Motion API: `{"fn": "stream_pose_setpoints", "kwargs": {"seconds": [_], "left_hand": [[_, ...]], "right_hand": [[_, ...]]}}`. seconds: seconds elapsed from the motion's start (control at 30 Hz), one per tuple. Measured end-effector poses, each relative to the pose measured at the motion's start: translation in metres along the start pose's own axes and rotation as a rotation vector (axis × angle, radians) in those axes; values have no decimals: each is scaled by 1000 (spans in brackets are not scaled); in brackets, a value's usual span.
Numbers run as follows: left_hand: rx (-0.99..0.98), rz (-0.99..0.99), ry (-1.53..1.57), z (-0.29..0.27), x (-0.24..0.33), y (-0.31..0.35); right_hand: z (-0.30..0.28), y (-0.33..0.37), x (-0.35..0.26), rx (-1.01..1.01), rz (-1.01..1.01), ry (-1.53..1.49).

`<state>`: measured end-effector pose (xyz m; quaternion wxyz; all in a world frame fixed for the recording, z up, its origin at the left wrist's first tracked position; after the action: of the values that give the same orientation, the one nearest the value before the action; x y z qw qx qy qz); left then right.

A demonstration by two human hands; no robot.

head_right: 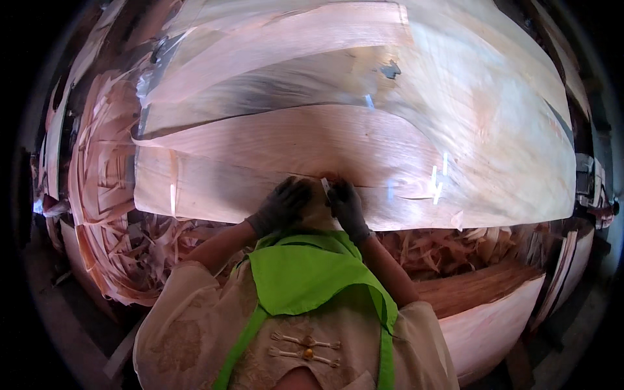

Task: The person processes wood veneer sheets by using a utility knife to cut and trim edges, measuring with a ruler, applying adhesive or tape to join pieces, and moving the large sheets across a workshop table.

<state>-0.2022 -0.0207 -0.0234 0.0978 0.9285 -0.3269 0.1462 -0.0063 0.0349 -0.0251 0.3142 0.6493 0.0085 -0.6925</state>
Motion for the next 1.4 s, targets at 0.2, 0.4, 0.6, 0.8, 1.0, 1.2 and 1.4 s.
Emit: {"fn": "stream_pose_setpoints", "kwargs": {"seconds": [0.2, 0.4, 0.6, 0.8, 1.0, 1.2, 1.4], "left_hand": [[64, -120, 97, 6, -15, -15], [161, -58, 111, -22, -12, -34], [198, -66, 183, -22, -24, -25], [328, -265, 285, -39, -78, -3], [329, -350, 167, -45, -89, 22], [211, -514, -3, -21, -61, 44], [100, -755, -120, -14, -38, 59]], "right_hand": [[9, -47, 15, 110, -44, 632], [9, -47, -5, 158, 81, 920], [13, -7, -36, 181, -20, 989], [-81, 57, 43, 412, 117, 391], [-180, 141, 100, 1143, 160, -294], [-280, 179, 182, 1382, 260, -380], [-349, 156, 167, 1412, 188, -347]]}}
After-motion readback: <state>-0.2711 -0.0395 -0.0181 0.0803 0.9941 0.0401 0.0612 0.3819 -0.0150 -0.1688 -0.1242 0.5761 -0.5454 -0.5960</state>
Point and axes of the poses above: each hand's wrist, its own y-axis away from the middle knuckle, its own z-axis out of the palm, x = y × z, the point moved 2 cm from there along -y, towards the middle knuckle, and after that the axes turned 10 degrees about -x, right-handed, at the moved point
